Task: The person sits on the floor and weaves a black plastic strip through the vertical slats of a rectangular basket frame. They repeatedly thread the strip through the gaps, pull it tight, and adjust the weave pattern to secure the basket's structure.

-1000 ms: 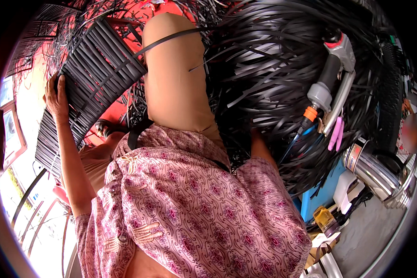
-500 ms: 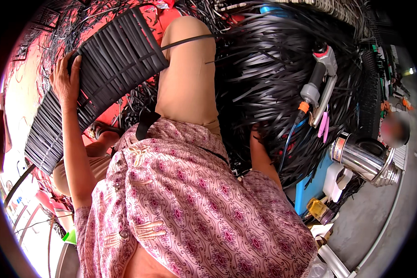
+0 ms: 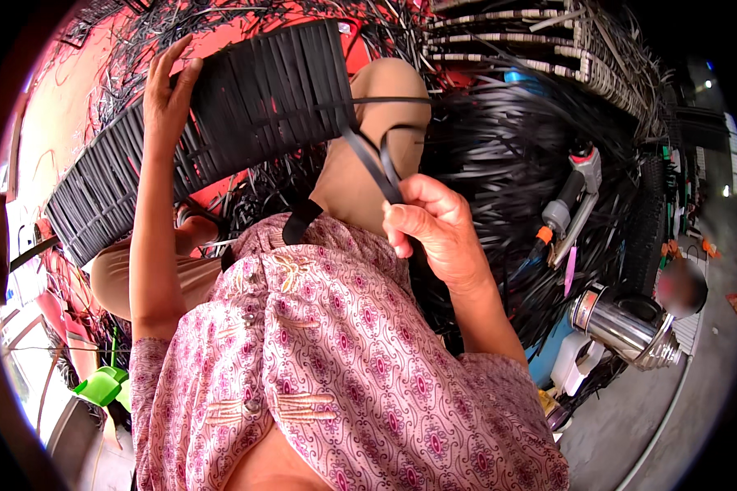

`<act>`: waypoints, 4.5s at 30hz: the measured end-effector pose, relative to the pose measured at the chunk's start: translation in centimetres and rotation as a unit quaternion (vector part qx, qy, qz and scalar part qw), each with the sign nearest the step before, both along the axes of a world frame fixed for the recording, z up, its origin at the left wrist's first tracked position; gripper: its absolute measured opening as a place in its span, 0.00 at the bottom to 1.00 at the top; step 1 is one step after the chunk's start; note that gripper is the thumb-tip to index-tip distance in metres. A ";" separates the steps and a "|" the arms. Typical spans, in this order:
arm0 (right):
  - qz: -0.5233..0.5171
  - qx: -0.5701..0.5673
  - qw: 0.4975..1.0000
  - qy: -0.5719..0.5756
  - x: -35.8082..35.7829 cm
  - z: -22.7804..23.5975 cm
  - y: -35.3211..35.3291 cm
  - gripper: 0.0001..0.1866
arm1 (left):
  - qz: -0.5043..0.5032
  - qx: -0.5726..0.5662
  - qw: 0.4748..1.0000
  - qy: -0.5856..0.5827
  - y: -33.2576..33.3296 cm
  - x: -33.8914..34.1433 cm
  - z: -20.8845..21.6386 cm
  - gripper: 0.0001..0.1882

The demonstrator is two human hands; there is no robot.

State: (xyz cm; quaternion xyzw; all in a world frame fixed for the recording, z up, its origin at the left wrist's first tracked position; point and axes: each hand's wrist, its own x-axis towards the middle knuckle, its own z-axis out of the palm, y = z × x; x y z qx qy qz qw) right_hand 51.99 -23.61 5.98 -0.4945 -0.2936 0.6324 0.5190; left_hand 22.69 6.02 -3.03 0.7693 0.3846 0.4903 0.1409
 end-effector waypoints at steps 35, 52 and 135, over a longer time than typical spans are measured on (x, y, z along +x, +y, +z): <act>0.294 0.083 0.878 -0.368 -4.0 -2.7 7.3 0.11 | -0.208 -0.292 0.927 0.115 -17.8 -3.2 5.8 0.06; 0.229 -0.025 0.943 -0.241 -6.0 -4.6 7.0 0.12 | -0.151 -0.568 0.776 -0.229 -18.2 -0.5 2.0 0.18; -0.064 0.000 0.893 -0.446 3.0 -10.2 18.2 0.20 | 0.090 -0.085 0.961 0.248 -16.4 -2.9 -2.1 0.42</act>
